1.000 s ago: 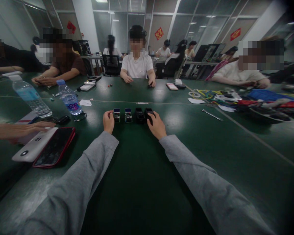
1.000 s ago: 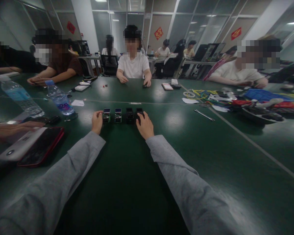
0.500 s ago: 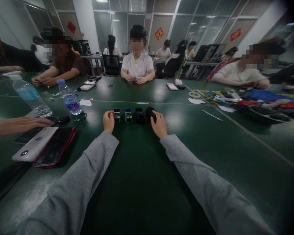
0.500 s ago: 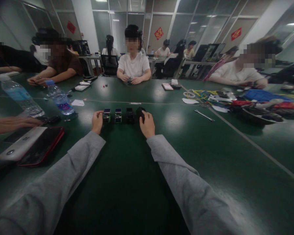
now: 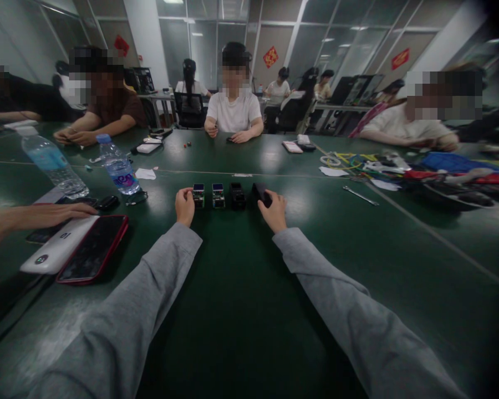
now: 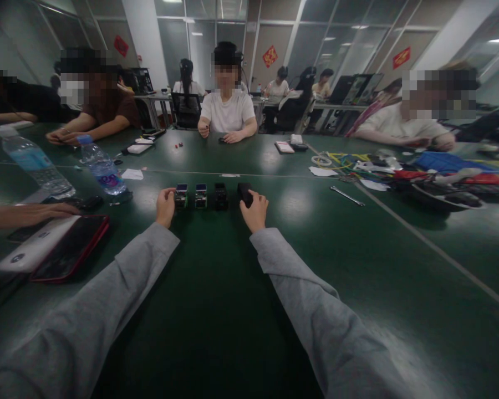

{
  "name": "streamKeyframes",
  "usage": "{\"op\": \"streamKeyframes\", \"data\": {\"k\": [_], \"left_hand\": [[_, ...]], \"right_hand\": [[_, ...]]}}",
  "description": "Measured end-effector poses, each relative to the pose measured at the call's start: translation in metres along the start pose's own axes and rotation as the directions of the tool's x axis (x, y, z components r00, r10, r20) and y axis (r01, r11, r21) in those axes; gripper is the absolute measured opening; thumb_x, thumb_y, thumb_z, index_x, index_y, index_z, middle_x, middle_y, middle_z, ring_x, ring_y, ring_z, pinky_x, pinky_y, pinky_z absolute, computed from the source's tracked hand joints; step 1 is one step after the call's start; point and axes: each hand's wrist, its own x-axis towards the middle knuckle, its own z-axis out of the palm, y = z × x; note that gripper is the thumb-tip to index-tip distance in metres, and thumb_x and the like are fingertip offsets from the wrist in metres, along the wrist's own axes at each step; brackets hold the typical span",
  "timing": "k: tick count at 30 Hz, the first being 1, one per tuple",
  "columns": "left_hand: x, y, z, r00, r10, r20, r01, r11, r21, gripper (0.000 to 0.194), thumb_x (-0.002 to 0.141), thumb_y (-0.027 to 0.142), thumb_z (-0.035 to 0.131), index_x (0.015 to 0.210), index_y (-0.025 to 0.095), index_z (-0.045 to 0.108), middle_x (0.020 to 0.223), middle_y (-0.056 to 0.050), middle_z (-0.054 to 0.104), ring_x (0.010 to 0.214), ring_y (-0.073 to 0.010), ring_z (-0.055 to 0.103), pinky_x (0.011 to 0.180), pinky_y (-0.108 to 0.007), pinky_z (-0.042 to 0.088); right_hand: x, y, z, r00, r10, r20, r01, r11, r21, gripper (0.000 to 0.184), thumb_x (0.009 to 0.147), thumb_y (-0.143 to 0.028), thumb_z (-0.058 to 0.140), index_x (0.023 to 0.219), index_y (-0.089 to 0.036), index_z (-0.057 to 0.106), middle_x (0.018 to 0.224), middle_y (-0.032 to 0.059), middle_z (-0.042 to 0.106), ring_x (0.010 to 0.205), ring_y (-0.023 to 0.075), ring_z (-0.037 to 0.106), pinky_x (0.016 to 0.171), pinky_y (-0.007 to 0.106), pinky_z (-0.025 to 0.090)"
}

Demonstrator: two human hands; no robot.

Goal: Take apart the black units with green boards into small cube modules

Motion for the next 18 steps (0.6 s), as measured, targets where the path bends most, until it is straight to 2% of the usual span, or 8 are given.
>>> {"op": "streamKeyframes", "data": {"k": [3,6,11,14,18], "left_hand": [[0.000,0.000,0.000,1.000,-0.004,0.007,0.004,1.000,-0.010,0.021,0.091,0.028,0.044,0.100,0.020,0.061,0.107,-0.007,0.063,0.099,-0.0188,0.061,0.094,-0.037,0.048],[-0.001,0.003,-0.001,1.000,-0.018,0.017,0.018,1.000,-0.025,0.021,0.092,0.027,0.044,0.101,0.020,0.061,0.107,-0.007,0.063,0.099,-0.0189,0.061,0.093,-0.037,0.049],[-0.006,0.013,-0.003,1.000,-0.010,0.011,0.010,0.999,-0.053,0.018,0.090,0.022,0.045,0.099,0.020,0.061,0.103,-0.006,0.063,0.102,-0.0181,0.060,0.095,-0.035,0.046],[-0.008,0.020,-0.004,1.000,-0.008,0.006,0.008,0.997,-0.077,0.017,0.090,0.020,0.046,0.096,0.019,0.061,0.101,-0.005,0.063,0.105,-0.0179,0.059,0.097,-0.034,0.045],[-0.009,0.021,-0.004,1.000,-0.028,0.005,0.029,0.995,-0.093,0.017,0.090,0.020,0.046,0.097,0.019,0.062,0.102,-0.006,0.063,0.104,-0.0180,0.059,0.097,-0.034,0.045]], "right_hand": [[0.003,0.004,0.002,0.997,0.070,-0.008,-0.070,0.996,0.061,0.045,0.094,-0.044,0.043,0.125,-0.013,0.056,0.113,0.0171,0.060,0.106,0.0291,0.054,0.092,0.046,0.044],[0.007,0.008,0.004,0.989,0.146,0.001,-0.146,0.988,0.055,0.045,0.097,-0.042,0.034,0.122,-0.012,0.056,0.112,0.0171,0.062,0.107,0.0284,0.054,0.094,0.047,0.042],[0.008,0.008,0.002,0.965,0.260,-0.017,-0.259,0.965,0.035,0.047,0.097,-0.046,0.031,0.113,-0.013,0.062,0.114,0.0188,0.061,0.112,0.0312,0.049,0.099,0.052,0.037],[0.006,0.004,-0.001,0.959,0.285,-0.006,-0.284,0.957,0.064,0.054,0.093,-0.054,0.040,0.124,-0.012,0.056,0.121,0.0190,0.058,0.117,0.0326,0.046,0.101,0.052,0.036],[0.004,-0.002,-0.006,0.979,0.203,0.030,-0.205,0.974,0.098,0.071,0.083,-0.055,0.058,0.135,-0.007,0.048,0.131,0.0210,0.052,0.122,0.0349,0.045,0.104,0.051,0.038]]}}
